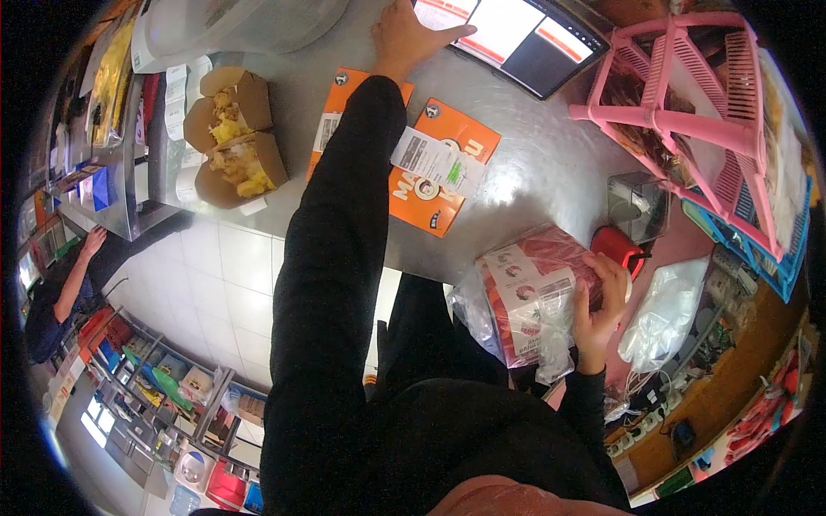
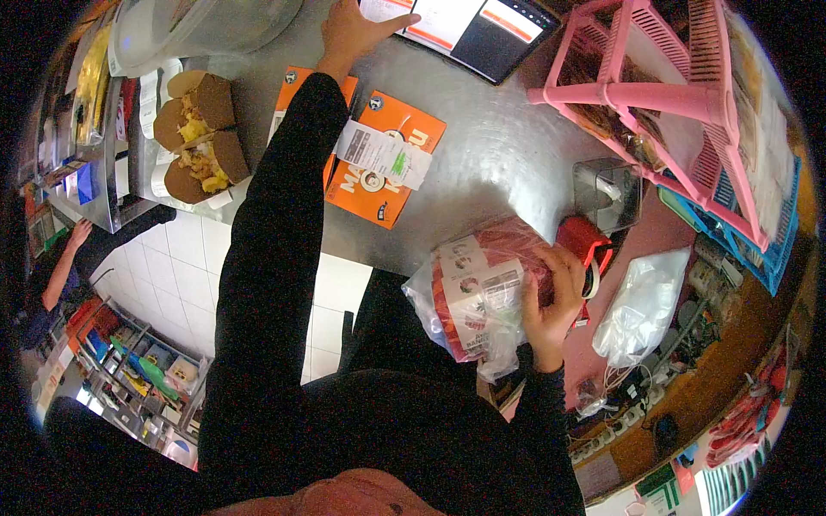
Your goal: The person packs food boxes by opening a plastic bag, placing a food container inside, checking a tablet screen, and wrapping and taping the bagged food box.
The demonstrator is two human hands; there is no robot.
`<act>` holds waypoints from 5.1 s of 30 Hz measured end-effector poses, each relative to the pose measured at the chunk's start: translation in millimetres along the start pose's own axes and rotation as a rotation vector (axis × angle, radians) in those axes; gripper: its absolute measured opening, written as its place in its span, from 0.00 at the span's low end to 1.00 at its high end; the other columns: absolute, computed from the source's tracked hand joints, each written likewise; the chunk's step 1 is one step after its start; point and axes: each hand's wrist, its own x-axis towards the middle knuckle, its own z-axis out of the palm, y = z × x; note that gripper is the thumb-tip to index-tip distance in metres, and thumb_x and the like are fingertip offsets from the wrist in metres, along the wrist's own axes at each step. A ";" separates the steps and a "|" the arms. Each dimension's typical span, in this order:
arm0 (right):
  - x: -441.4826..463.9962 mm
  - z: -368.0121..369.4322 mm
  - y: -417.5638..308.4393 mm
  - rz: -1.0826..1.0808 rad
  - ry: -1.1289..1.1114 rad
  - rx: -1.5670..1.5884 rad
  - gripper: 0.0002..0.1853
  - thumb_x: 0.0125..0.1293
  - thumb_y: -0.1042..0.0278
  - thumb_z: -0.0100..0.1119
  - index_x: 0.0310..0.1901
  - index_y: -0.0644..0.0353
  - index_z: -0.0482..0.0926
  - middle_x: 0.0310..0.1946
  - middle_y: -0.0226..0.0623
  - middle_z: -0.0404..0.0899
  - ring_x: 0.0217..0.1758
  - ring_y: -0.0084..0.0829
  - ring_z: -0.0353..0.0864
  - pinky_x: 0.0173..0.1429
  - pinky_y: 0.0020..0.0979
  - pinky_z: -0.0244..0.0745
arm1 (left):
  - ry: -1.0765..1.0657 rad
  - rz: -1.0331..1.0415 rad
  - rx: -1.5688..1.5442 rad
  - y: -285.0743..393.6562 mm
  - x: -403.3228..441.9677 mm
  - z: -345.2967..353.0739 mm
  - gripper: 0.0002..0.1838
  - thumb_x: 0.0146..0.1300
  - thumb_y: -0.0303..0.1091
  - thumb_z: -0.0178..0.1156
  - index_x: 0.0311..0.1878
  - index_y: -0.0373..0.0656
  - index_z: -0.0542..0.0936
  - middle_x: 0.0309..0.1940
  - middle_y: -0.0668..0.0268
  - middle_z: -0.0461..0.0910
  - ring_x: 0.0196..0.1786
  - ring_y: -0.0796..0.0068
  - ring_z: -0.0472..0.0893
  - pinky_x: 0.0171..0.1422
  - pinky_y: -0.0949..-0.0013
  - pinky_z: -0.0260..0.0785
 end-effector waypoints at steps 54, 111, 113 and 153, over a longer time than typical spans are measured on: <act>-84.2 -27.8 54.0 0.436 -0.307 1.174 0.39 0.70 0.46 0.51 0.73 0.57 0.48 0.69 0.39 0.57 0.71 0.31 0.58 0.72 0.34 0.55 | -0.792 -0.739 -1.309 114.4 -398.5 -52.9 0.38 0.69 0.68 0.32 0.68 0.46 0.62 0.59 0.59 0.72 0.60 0.61 0.75 0.62 0.58 0.70; -476.4 -200.0 362.6 0.550 0.949 0.066 0.05 0.54 0.69 0.58 0.31 0.60 0.80 0.29 0.44 0.80 0.39 0.46 0.80 0.45 0.42 0.75 | -0.355 1.192 -1.077 383.2 -656.1 -96.7 0.33 0.62 0.45 0.55 0.66 0.35 0.64 0.66 0.55 0.64 0.69 0.62 0.63 0.70 0.57 0.54; -478.0 -198.3 362.2 0.526 1.010 0.077 0.06 0.54 0.69 0.59 0.32 0.61 0.79 0.28 0.45 0.80 0.36 0.46 0.82 0.43 0.42 0.76 | -0.352 1.189 -1.074 383.2 -653.5 -96.8 0.33 0.61 0.44 0.56 0.66 0.36 0.64 0.66 0.55 0.64 0.68 0.63 0.63 0.70 0.57 0.54; -440.6 -340.5 62.8 0.202 0.830 -0.015 0.10 0.50 0.68 0.58 0.35 0.58 0.81 0.14 0.40 0.75 0.19 0.40 0.79 0.27 0.38 0.72 | -1.027 1.135 -0.809 451.2 -646.8 -55.7 0.49 0.42 0.41 0.78 0.68 0.39 0.64 0.67 0.59 0.66 0.66 0.64 0.67 0.65 0.57 0.63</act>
